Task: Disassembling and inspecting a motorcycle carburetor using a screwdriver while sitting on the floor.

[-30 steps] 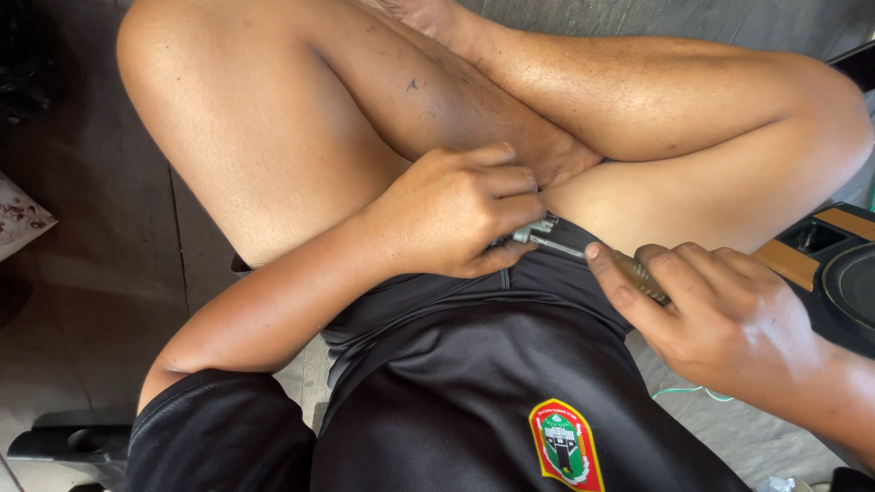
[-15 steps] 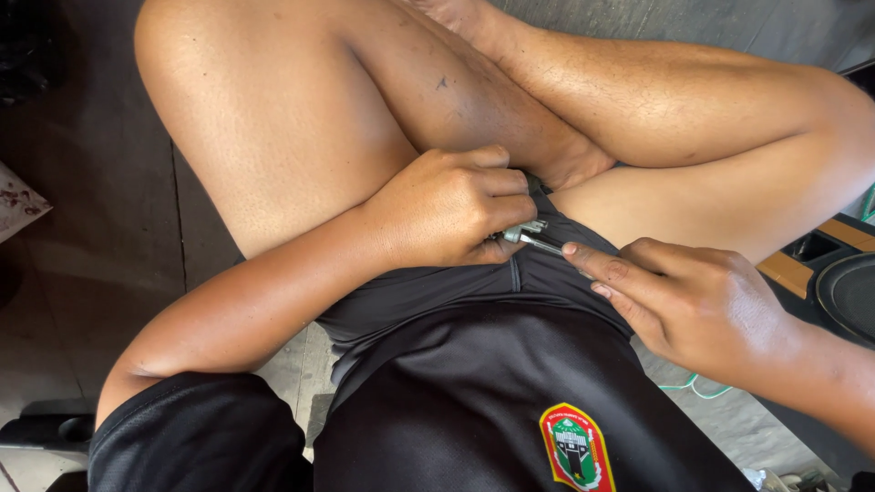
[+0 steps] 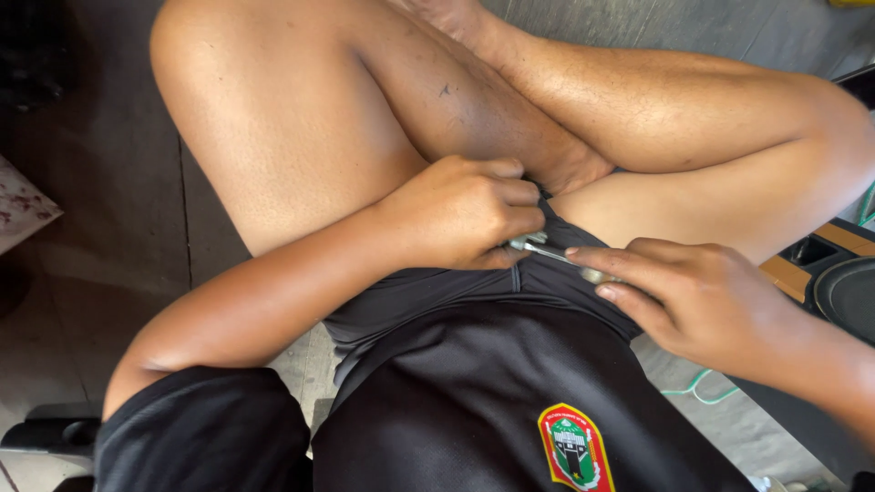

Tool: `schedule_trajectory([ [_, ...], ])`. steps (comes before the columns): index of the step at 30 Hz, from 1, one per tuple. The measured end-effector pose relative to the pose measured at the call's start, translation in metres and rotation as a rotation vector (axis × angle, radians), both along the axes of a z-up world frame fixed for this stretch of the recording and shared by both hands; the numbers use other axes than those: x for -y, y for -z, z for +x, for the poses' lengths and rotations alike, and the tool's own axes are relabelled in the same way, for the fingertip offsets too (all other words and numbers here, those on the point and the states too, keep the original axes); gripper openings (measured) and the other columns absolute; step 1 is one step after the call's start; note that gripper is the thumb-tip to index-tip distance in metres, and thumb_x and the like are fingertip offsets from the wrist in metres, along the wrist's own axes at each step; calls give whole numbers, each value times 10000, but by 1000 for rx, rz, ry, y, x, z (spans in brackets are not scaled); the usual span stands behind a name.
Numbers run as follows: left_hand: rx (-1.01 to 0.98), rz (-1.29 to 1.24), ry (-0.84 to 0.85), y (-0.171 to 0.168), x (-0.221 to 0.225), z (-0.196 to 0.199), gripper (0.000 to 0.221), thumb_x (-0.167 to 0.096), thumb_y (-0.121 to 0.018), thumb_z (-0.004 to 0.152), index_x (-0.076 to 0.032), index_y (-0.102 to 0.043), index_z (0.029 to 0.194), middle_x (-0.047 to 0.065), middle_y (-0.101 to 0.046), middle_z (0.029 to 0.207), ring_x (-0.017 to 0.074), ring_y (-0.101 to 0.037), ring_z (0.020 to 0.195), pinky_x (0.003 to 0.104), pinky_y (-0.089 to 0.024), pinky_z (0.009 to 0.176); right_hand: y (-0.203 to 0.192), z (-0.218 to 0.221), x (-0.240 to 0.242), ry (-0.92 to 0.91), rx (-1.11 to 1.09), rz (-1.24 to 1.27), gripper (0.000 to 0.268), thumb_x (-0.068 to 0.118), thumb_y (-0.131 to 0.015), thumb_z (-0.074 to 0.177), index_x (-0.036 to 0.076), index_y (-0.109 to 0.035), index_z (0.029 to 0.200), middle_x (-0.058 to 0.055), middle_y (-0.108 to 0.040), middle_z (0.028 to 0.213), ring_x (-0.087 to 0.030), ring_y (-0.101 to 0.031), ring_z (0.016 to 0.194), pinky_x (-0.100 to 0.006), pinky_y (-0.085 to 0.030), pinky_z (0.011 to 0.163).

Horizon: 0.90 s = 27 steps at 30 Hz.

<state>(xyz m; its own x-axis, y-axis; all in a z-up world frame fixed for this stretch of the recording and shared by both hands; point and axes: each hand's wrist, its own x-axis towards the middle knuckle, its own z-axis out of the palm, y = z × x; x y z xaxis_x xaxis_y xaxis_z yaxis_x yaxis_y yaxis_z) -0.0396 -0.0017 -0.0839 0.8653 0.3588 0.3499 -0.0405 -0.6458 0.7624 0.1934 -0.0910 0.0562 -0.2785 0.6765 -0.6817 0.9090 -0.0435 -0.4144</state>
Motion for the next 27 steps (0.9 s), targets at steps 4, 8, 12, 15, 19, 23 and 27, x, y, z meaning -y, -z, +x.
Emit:
schedule_trajectory([
  [4,97,-121,-41,-22,-17,10,297,-213,-871,765,-97,-713,989,32,-702,927,208,-619,855,359,-569,725,-17,51,15,44,24,-14,588,254,-744,775,245,-660,1357,90,-812,906,-150,-701,488,-328,-553,525],
  [8,476,-529,-257,-51,-45,5,284,-139,-704,890,28,-664,1118,125,-712,1009,241,-644,866,367,-537,836,42,152,76,607,-309,350,417,164,-653,910,-46,-529,1249,-135,-562,961,-183,-557,772,-275,-503,771],
  [12,500,-730,-429,-80,-59,36,106,-36,-622,984,29,-633,901,15,-569,761,101,-489,663,264,-445,567,107,148,49,620,-889,612,355,100,-330,1185,122,-291,1537,-369,-411,1483,-376,-511,1178,-466,-451,1177],
  [15,433,-688,-501,-68,-65,53,127,-95,-622,951,25,-644,913,35,-604,780,123,-527,678,274,-472,591,88,63,-28,499,-757,940,751,161,-575,983,155,-300,1682,-159,-330,1712,-447,-376,1614,-516,-287,1411],
  [19,342,-644,-571,-28,-78,90,207,-183,-622,901,19,-660,931,65,-656,808,158,-583,702,291,-513,627,127,28,-55,897,-1259,573,650,416,-813,929,108,-516,1419,-83,-598,1322,-218,-621,1190,-345,-544,1068],
  [23,247,-622,-601,-11,-90,101,256,-216,-589,873,2,-643,996,83,-679,883,186,-605,779,291,-515,731,148,22,-54,1339,-1486,158,473,232,-687,993,33,-520,1388,-106,-678,1016,-141,-652,654,-254,-505,453],
  [27,180,-521,-567,-32,-86,93,223,-72,-595,869,16,-583,1074,107,-703,914,210,-606,745,298,-517,704,150,21,-61,1366,-1500,58,438,183,-679,977,26,-498,1344,-119,-678,969,-156,-623,550,-242,-510,440],
])
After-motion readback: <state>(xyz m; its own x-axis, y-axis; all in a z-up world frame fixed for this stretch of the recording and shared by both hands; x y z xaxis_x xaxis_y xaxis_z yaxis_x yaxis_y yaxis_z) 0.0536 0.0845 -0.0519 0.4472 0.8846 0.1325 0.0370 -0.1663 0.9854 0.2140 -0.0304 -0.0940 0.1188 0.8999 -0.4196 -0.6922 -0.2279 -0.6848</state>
